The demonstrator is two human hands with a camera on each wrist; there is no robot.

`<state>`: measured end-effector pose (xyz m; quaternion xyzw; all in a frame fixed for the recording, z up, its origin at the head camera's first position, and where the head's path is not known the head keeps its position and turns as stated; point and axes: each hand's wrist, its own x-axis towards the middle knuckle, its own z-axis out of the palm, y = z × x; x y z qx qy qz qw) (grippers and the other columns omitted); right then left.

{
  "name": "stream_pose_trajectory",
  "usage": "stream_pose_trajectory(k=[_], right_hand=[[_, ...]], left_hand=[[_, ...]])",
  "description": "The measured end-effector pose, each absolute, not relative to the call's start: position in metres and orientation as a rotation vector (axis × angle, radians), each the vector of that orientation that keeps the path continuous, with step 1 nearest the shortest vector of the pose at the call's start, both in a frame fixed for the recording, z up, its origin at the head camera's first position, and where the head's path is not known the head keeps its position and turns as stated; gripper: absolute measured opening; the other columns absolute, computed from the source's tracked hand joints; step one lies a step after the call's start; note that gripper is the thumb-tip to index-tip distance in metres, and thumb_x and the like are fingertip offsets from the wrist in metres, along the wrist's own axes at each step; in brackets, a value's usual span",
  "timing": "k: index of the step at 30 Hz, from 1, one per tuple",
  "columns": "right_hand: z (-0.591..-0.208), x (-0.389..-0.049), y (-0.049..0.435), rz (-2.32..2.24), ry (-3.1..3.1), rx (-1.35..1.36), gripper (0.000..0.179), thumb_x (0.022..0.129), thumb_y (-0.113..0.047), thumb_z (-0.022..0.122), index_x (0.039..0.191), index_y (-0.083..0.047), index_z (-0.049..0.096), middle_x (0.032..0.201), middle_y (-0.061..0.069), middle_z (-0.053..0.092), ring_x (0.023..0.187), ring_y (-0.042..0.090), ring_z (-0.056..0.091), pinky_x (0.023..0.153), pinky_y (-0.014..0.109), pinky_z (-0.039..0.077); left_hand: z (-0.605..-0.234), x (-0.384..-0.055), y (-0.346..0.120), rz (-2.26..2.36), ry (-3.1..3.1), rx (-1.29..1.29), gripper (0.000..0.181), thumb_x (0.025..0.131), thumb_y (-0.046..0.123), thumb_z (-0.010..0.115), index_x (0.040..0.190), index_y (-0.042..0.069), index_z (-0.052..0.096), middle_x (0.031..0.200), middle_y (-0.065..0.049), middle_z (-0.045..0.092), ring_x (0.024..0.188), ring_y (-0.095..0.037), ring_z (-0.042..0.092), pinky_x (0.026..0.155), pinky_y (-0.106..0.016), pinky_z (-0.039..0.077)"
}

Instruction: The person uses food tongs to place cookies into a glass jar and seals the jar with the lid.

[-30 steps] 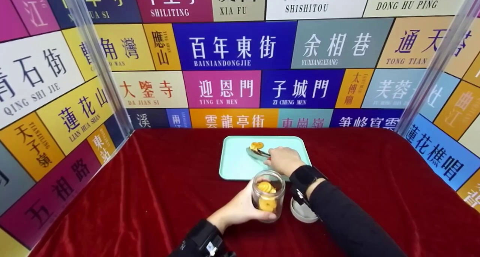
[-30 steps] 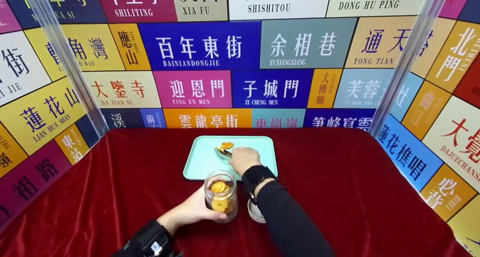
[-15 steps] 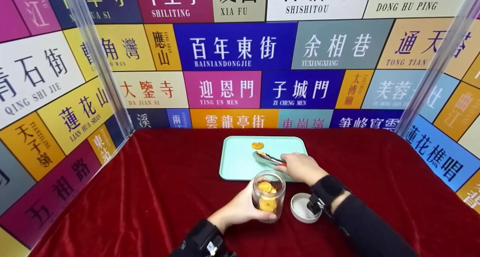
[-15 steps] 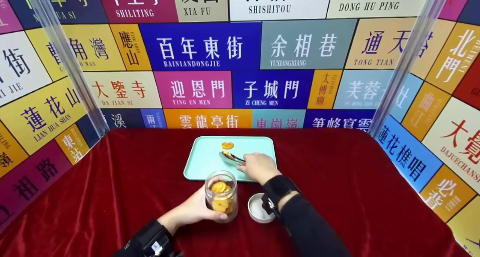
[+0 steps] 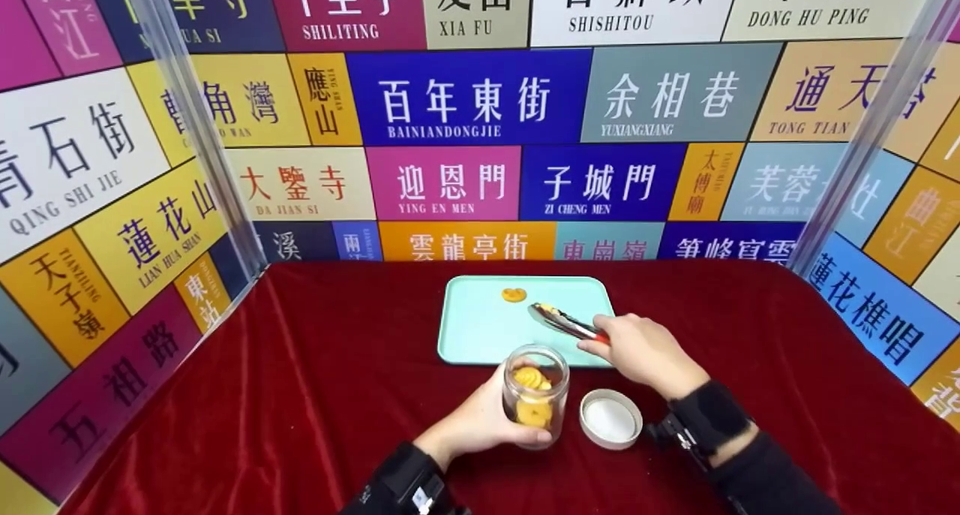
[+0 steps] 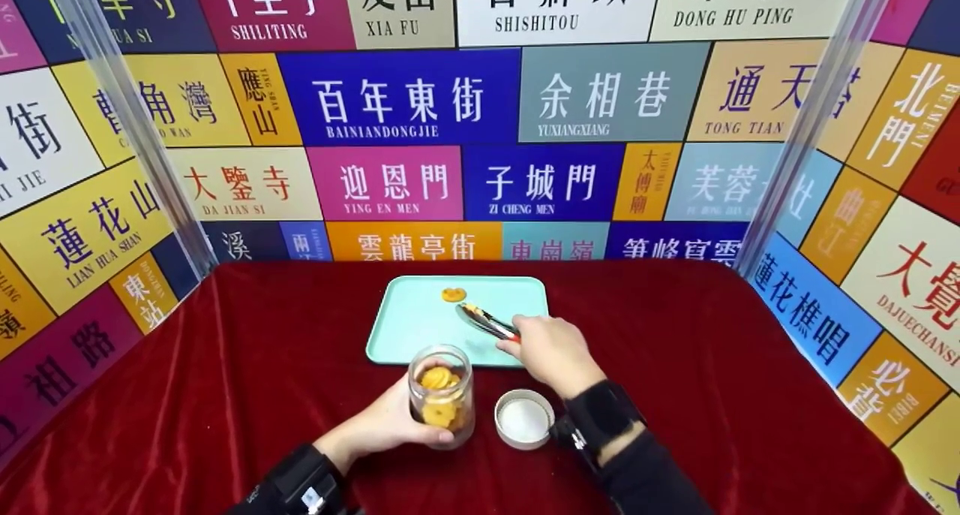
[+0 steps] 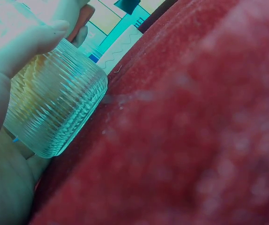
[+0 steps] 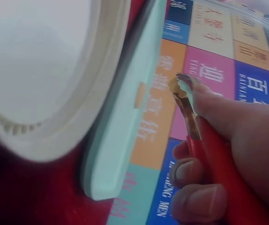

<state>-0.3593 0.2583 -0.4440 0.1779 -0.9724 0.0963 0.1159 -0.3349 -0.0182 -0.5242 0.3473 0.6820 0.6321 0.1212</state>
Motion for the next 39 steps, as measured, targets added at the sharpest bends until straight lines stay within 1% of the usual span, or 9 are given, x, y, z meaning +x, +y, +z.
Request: stream_pose_trajectory(k=[4, 8, 13, 19, 24, 28, 35, 39], right_hand=[[-0.439, -0.351, 0.266, 0.317, -2.841, 0.502, 0.034, 0.099, -0.044, 0.076, 0.088, -0.016, 0.059, 0.065, -0.002, 0.044, 0.065, 0.023, 0.052, 0.06, 0.04, 0.042], [-0.434, -0.344, 0.274, 0.351, -2.826, 0.488, 0.033, 0.099, -0.044, 0.076, 0.091, -0.016, 0.061, 0.065, -0.003, 0.043, 0.063, 0.021, 0.05, 0.06, 0.039, 0.04], [-0.426, -0.335, 0.284, 0.336, -2.774, 0.498, 0.034, 0.099, -0.045, 0.076, 0.088, -0.018, 0.057, 0.063, -0.004, 0.039, 0.06, 0.019, 0.048, 0.056, 0.038, 0.038], [-0.404, -0.32, 0.292, 0.321, -2.721, 0.55, 0.038, 0.099, -0.051, 0.073, 0.086, -0.022, 0.053, 0.063, -0.008, 0.033, 0.059, 0.017, 0.044, 0.056, 0.034, 0.035], [-0.381, -0.303, 0.296, 0.346, -2.734, 0.604, 0.036, 0.099, -0.055, 0.07, 0.089, -0.024, 0.056, 0.063, -0.011, 0.036, 0.062, 0.012, 0.045, 0.058, 0.032, 0.035], [-0.368, -0.293, 0.297, 0.365, -2.734, 0.64, 0.034, 0.099, -0.059, 0.069, 0.09, -0.027, 0.058, 0.063, -0.014, 0.038, 0.062, 0.009, 0.044, 0.058, 0.03, 0.036], [-0.357, -0.279, 0.292, 0.366, -2.736, 0.735, 0.028, 0.1, -0.058, 0.068, 0.095, -0.031, 0.061, 0.063, -0.018, 0.039, 0.062, 0.006, 0.045, 0.059, 0.027, 0.038], [-0.355, -0.275, 0.287, 0.355, -2.738, 0.815, 0.03, 0.1, -0.059, 0.066, 0.092, -0.031, 0.058, 0.064, -0.019, 0.036, 0.061, 0.003, 0.043, 0.058, 0.025, 0.037]], left_hand=[[-0.525, -0.335, -0.017, 1.845, 1.99, 1.008, 0.101, 0.078, 0.013, 0.095, 0.158, 0.028, 0.035, 0.14, 0.003, 0.064, 0.13, -0.018, 0.061, 0.117, -0.034, 0.042], [-0.527, -0.336, -0.016, 1.855, 1.971, 1.017, 0.1, 0.078, 0.013, 0.095, 0.158, 0.028, 0.036, 0.141, 0.002, 0.064, 0.13, -0.018, 0.061, 0.118, -0.034, 0.042], [-0.53, -0.335, -0.016, 1.864, 1.957, 1.013, 0.1, 0.078, 0.011, 0.095, 0.158, 0.028, 0.037, 0.142, -0.001, 0.063, 0.131, -0.019, 0.06, 0.118, -0.034, 0.042], [-0.531, -0.334, -0.016, 1.864, 1.969, 0.997, 0.1, 0.077, 0.01, 0.095, 0.157, 0.029, 0.037, 0.142, -0.001, 0.063, 0.13, -0.018, 0.061, 0.117, -0.034, 0.042], [-0.531, -0.334, -0.016, 1.867, 1.954, 1.015, 0.1, 0.077, 0.01, 0.095, 0.158, 0.028, 0.037, 0.143, -0.003, 0.062, 0.13, -0.019, 0.061, 0.117, -0.034, 0.043], [-0.53, -0.335, -0.016, 1.866, 1.945, 1.021, 0.099, 0.078, 0.01, 0.094, 0.157, 0.026, 0.037, 0.141, -0.002, 0.063, 0.13, -0.019, 0.061, 0.116, -0.034, 0.044], [-0.529, -0.337, -0.018, 1.847, 1.971, 1.014, 0.098, 0.078, 0.012, 0.095, 0.157, 0.026, 0.037, 0.14, -0.001, 0.063, 0.13, -0.019, 0.061, 0.117, -0.034, 0.043], [-0.528, -0.337, -0.017, 1.852, 1.971, 1.026, 0.1, 0.078, 0.011, 0.095, 0.158, 0.028, 0.036, 0.142, 0.0, 0.063, 0.131, -0.018, 0.06, 0.118, -0.035, 0.042]])
